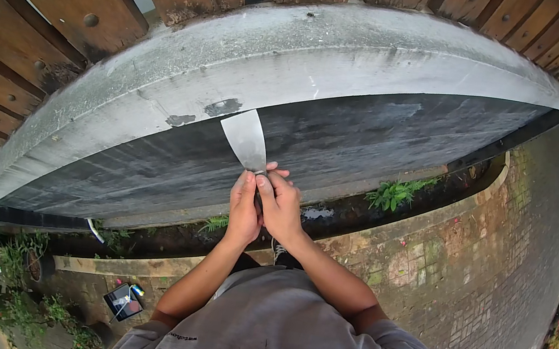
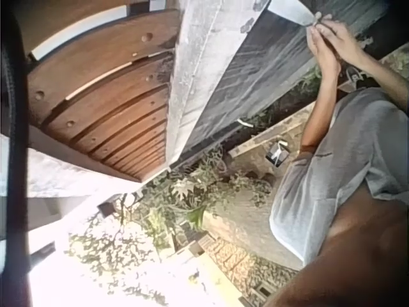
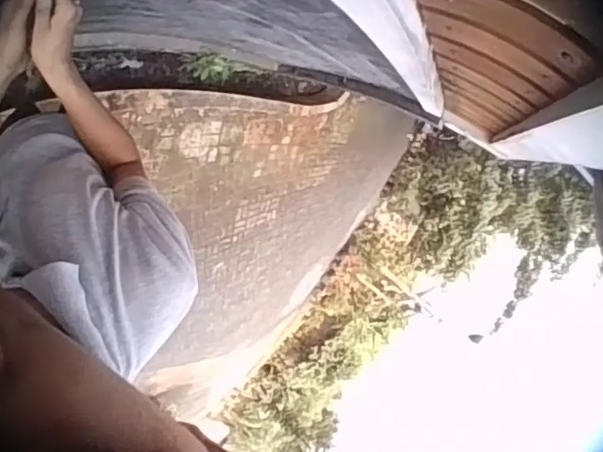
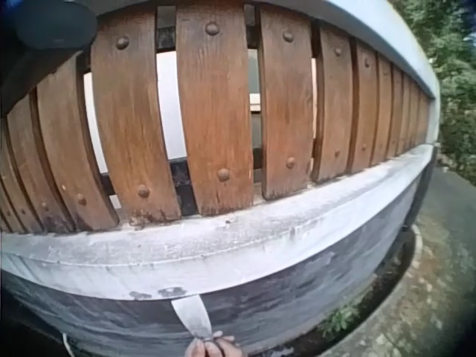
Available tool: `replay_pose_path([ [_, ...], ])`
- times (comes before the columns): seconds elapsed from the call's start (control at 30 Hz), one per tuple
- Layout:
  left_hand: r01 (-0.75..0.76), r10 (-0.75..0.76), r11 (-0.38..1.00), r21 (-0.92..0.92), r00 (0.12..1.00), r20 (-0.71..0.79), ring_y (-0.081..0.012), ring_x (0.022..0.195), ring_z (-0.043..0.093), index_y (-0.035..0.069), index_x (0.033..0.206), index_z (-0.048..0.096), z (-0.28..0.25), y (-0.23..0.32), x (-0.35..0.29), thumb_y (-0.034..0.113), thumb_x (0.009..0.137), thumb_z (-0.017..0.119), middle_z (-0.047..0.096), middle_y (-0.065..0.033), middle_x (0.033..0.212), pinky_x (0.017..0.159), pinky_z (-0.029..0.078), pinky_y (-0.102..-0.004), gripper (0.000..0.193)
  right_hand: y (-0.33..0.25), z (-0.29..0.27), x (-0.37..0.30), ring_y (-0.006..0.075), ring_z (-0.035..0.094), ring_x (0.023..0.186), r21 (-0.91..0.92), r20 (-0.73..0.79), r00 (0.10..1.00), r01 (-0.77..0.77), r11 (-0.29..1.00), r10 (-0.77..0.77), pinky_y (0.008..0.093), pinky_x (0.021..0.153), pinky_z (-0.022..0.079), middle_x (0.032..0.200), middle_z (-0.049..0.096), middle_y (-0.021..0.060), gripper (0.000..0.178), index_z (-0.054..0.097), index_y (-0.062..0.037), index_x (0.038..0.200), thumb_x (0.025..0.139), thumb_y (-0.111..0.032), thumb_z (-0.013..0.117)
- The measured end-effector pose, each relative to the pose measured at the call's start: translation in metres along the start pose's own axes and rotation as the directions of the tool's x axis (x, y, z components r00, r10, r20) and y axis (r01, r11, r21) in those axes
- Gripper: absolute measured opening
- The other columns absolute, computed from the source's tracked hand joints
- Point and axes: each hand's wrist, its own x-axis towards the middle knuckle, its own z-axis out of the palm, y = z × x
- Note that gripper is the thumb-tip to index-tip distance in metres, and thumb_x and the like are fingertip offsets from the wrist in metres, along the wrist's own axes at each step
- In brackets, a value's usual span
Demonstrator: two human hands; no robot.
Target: The person is using a putty knife to scrape off dirt or old paint from the top edge of a concrete wall.
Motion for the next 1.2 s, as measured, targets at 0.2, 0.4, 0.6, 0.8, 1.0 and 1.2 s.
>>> replay_pose_path([
  [0.2, -0.011, 0.012, 1.0, -0.019, 0.999, 0.045, -0.0299, 0.1, 0.059, -0.002, 0.121, 0.047, -0.001, -0.009, 0.0, 0.039, 0.101, 0.032, 0.059, -0.0206, 0.111, 0.088, 0.049, -0.0395, 0.048, 0.007, -0.002, -0.005, 0.0384, 0.062, 0.068, -0.007, -0.054, 0.996, 0.073, 0.997, -0.073, 0.0399, 0.058, 0.046, 0.074, 0.062, 0.0207, 0.022, 0.06, 0.001, 0.093, 0.092, -0.02, 0.054],
  [0.4, -0.043, 0.049, 0.998, 0.042, 0.99, -0.135, -0.0171, 0.101, 0.056, 0.002, 0.118, 0.05, -0.026, -0.033, 0.031, 0.024, 0.099, 0.043, 0.056, -0.0118, 0.115, 0.086, 0.045, -0.0304, 0.03, 0.065, -0.004, 0.018, 0.0407, 0.06, 0.064, -0.161, -0.027, 0.984, 0.168, 0.973, -0.174, 0.0429, 0.052, 0.044, 0.068, 0.058, 0.0213, 0.022, 0.056, 0.0005, 0.086, 0.09, -0.021, 0.058],
  [0.6, -0.217, 0.276, 0.957, 0.194, 0.888, -0.368, -0.0068, 0.093, 0.046, 0.003, 0.121, 0.051, -0.001, 0.024, 0.055, 0.018, 0.092, 0.06, 0.052, -0.0003, 0.104, 0.084, 0.038, -0.0227, 0.034, 0.078, -0.028, 0.026, 0.0394, 0.053, 0.055, -0.188, -0.122, 0.99, 0.046, 0.981, -0.07, 0.0399, 0.049, 0.04, 0.058, 0.051, 0.0193, 0.029, 0.049, 0.0005, 0.078, 0.091, -0.023, 0.058],
  [0.8, -0.282, 0.227, 0.956, -0.079, 0.885, -0.407, -0.0046, 0.079, 0.051, 0.009, 0.099, 0.057, 0.023, 0.05, 0.069, 0.021, 0.09, 0.064, 0.059, 0.0026, 0.091, 0.066, 0.039, -0.0215, 0.016, 0.111, -0.05, -0.035, 0.0311, 0.055, 0.049, -0.186, -0.081, 0.993, -0.094, 0.978, 0.08, 0.0372, 0.047, 0.041, 0.056, 0.053, 0.0158, 0.03, 0.051, -0.0002, 0.079, 0.093, -0.027, 0.056],
  [1.0, -0.273, 0.196, 0.958, -0.088, 0.847, -0.493, -0.0041, 0.071, 0.049, 0.011, 0.085, 0.058, 0.021, 0.051, 0.065, 0.018, 0.089, 0.066, 0.058, 0.0033, 0.079, 0.061, 0.038, -0.0198, 0.011, 0.116, -0.079, -0.085, 0.0188, 0.057, 0.047, -0.146, -0.067, 0.927, -0.374, 0.916, 0.368, 0.0327, 0.046, 0.044, 0.055, 0.056, 0.0098, 0.031, 0.054, -0.0006, 0.081, 0.094, -0.029, 0.055],
  [1.2, -0.324, 0.243, 0.937, -0.128, 0.872, -0.425, -0.0057, 0.072, 0.05, 0.008, 0.088, 0.059, 0.021, 0.044, 0.066, 0.014, 0.091, 0.062, 0.059, 0.001, 0.082, 0.066, 0.041, -0.0206, 0.007, 0.101, -0.108, -0.073, 0.008, 0.049, 0.043, -0.117, -0.128, 0.946, -0.314, 0.942, 0.299, 0.0239, 0.04, 0.039, 0.053, 0.053, 0.0018, 0.028, 0.051, -0.0025, 0.074, 0.096, -0.02, 0.05],
])
